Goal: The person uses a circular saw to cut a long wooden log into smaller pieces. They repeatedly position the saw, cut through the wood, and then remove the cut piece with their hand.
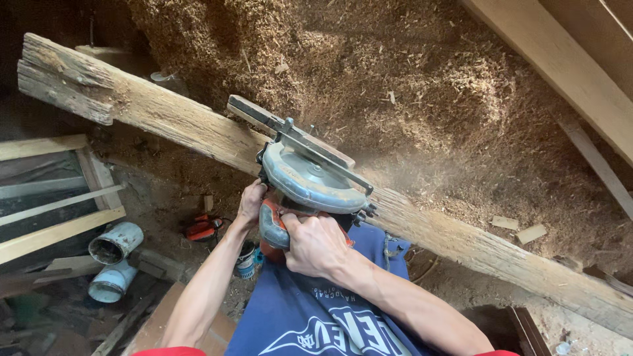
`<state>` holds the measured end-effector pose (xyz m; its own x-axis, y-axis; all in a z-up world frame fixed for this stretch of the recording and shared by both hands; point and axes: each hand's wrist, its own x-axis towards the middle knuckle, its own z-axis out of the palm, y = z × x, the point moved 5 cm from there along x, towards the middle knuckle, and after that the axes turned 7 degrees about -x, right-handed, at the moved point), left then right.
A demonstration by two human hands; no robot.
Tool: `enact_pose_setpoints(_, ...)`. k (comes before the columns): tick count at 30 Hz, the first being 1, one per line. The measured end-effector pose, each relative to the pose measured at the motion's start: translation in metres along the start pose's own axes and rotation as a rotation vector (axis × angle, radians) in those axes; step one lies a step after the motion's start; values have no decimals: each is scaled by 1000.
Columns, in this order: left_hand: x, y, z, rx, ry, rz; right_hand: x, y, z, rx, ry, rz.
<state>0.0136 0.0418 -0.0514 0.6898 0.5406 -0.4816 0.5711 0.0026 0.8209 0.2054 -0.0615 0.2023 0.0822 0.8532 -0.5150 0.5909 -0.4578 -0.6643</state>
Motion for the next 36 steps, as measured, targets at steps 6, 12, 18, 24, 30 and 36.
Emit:
enact_pose_setpoints(6,4,-9,-2,-182,17,-136,5,-3,2,-14,-18,9)
enact_pose_setpoints(12,8,-19,-5,-126,-5,-67,11,-5,3,-21,-49,16)
enact_pose_setpoints(18,9,-21,-8,-302,50,-317,15,-7,3,-22,-22,6)
enact_pose_setpoints(24,15,-7,-12,-163,48,-98,21,-7,5,-44,8,-19)
enact_pose_setpoints(30,17,-18,-17,-222,80,-308,27,-9,9,-44,20,-30)
enact_pose_setpoints(36,23,-19,-31,-44,103,-70,37,-12,12,-51,44,-66)
